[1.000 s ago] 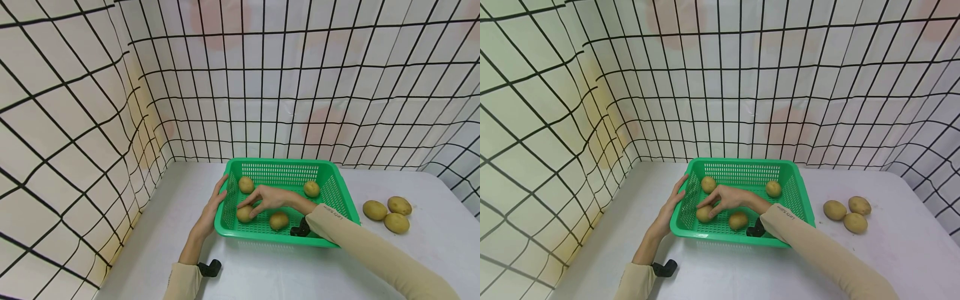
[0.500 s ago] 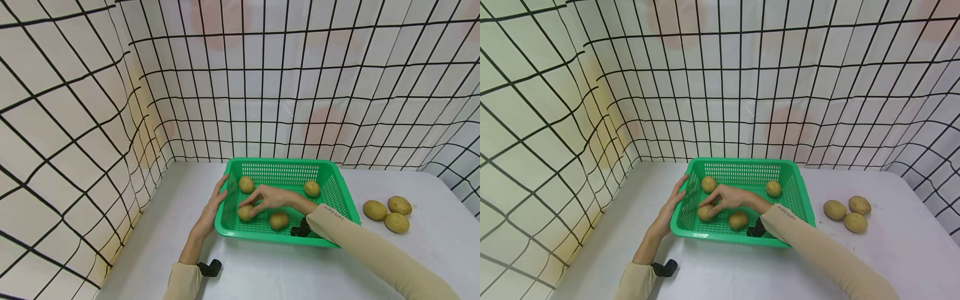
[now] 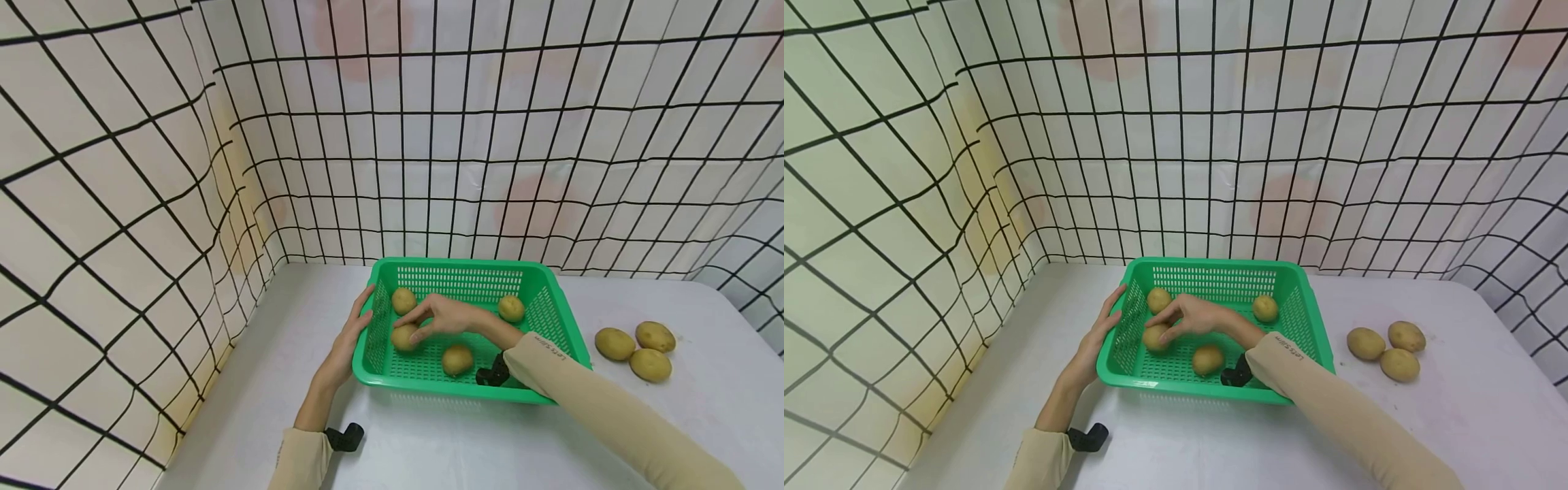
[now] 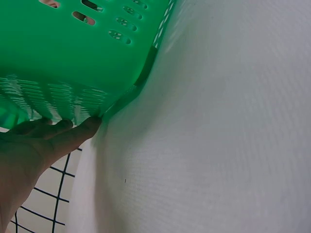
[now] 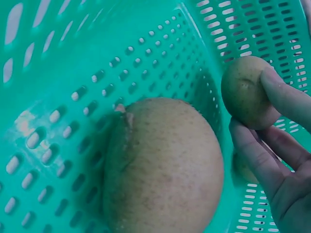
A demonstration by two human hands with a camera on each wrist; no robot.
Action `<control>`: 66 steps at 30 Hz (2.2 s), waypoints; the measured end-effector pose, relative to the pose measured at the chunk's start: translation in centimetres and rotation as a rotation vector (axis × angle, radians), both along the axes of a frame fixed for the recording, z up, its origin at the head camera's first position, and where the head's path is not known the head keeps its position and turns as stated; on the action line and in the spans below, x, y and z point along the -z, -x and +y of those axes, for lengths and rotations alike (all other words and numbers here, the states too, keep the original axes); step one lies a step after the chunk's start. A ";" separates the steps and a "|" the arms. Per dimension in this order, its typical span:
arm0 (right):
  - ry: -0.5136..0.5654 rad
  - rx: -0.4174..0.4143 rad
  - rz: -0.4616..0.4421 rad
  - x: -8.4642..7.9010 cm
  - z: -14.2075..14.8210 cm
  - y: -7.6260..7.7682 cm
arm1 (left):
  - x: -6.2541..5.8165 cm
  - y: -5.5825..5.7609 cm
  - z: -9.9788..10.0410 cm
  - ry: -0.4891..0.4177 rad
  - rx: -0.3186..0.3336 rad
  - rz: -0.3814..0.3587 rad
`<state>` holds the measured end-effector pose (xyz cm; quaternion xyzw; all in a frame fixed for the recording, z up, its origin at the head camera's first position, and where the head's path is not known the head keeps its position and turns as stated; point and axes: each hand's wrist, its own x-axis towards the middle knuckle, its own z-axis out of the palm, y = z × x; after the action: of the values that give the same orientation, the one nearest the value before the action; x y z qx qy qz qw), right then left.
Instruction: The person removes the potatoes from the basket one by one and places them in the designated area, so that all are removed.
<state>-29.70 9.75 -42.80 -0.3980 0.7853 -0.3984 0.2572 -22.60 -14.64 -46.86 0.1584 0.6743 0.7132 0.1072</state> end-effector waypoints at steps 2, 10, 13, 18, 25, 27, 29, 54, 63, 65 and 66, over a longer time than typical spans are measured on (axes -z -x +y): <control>-0.004 0.016 -0.007 -0.2 0.0 0.0 | 0.0 0.0 0.0 -0.001 0.001 0.001; 0.016 0.044 0.006 -0.7 0.3 0.3 | -0.1 0.0 -0.1 0.006 -0.002 0.005; 0.023 0.061 0.007 -1.1 0.5 0.3 | 0.0 0.0 -0.1 0.008 -0.002 0.002; 0.028 0.092 0.007 -1.8 1.0 0.3 | 0.0 0.1 0.0 0.001 -0.003 -0.006; 0.035 0.148 0.030 -3.4 2.1 0.2 | 0.0 0.0 0.1 0.008 -0.017 -0.003; 0.034 0.174 0.034 -3.8 2.4 0.3 | 0.0 0.0 0.1 0.012 -0.022 0.000; 0.038 0.192 0.035 -4.3 2.8 0.2 | 0.0 0.0 0.1 0.013 -0.026 0.000; 0.076 0.354 0.039 -9.9 9.2 -1.8 | 0.1 0.1 0.1 0.015 -0.044 -0.007; 0.043 0.448 0.096 -10.3 12.7 -3.1 | 0.2 0.0 0.0 0.018 -0.038 -0.006; 0.033 0.471 0.111 -10.3 13.5 -3.5 | 0.2 0.0 0.0 0.020 -0.038 -0.006; 0.028 0.486 0.117 -10.3 13.9 -3.7 | 0.2 -0.1 0.0 0.021 -0.040 -0.006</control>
<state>-26.03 23.65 -32.53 -0.2232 0.8659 -0.4357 0.1024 -22.52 -14.64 -47.05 0.1416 0.6845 0.7086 0.0964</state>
